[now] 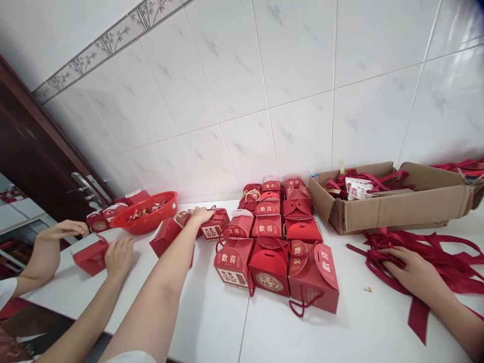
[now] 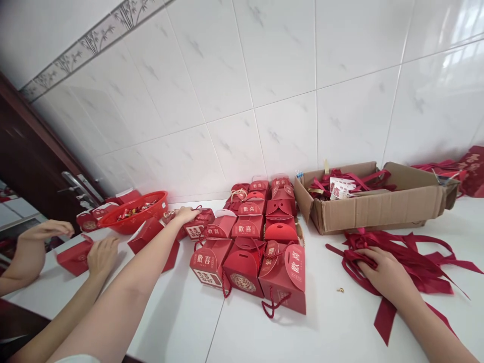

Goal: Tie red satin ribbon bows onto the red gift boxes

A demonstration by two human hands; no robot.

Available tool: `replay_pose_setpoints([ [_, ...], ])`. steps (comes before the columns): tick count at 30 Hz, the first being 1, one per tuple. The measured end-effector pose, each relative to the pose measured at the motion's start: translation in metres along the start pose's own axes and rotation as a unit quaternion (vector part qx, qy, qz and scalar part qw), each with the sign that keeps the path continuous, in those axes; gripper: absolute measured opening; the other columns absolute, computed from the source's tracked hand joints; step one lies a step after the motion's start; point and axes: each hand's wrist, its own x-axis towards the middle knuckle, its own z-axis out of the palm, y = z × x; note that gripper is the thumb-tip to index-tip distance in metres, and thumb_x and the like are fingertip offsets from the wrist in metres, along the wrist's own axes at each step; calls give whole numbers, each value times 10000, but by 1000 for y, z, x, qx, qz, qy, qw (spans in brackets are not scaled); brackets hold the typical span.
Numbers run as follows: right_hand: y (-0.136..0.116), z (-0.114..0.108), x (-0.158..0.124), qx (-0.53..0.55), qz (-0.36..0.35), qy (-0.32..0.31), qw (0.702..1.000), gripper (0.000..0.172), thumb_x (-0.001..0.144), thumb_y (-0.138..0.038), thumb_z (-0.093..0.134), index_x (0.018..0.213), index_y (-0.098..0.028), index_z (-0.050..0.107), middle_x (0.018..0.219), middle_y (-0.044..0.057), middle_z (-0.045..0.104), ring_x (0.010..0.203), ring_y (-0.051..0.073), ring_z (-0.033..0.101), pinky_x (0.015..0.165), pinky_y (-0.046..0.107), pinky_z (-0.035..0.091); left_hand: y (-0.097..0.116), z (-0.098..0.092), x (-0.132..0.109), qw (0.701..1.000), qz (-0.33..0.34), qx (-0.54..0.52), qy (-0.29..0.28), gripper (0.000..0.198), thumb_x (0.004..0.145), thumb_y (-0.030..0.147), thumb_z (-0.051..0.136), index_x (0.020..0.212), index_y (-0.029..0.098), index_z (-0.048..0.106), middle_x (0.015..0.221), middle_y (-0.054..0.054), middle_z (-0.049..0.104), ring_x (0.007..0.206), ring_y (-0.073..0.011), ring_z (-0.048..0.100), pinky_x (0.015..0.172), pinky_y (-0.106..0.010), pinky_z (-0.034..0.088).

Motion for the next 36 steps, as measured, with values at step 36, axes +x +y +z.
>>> replay_pose_setpoints([
  [36, -40, -33, -12, 8, -20, -39, 999, 306, 781, -289, 478, 960, -196, 708, 1082, 71, 675, 1044, 262, 591, 920, 375, 454, 48, -188, -245, 914, 262, -71, 301, 360, 814, 507, 451, 652, 218, 592, 710, -28, 598, 770, -220, 638, 743, -342, 503],
])
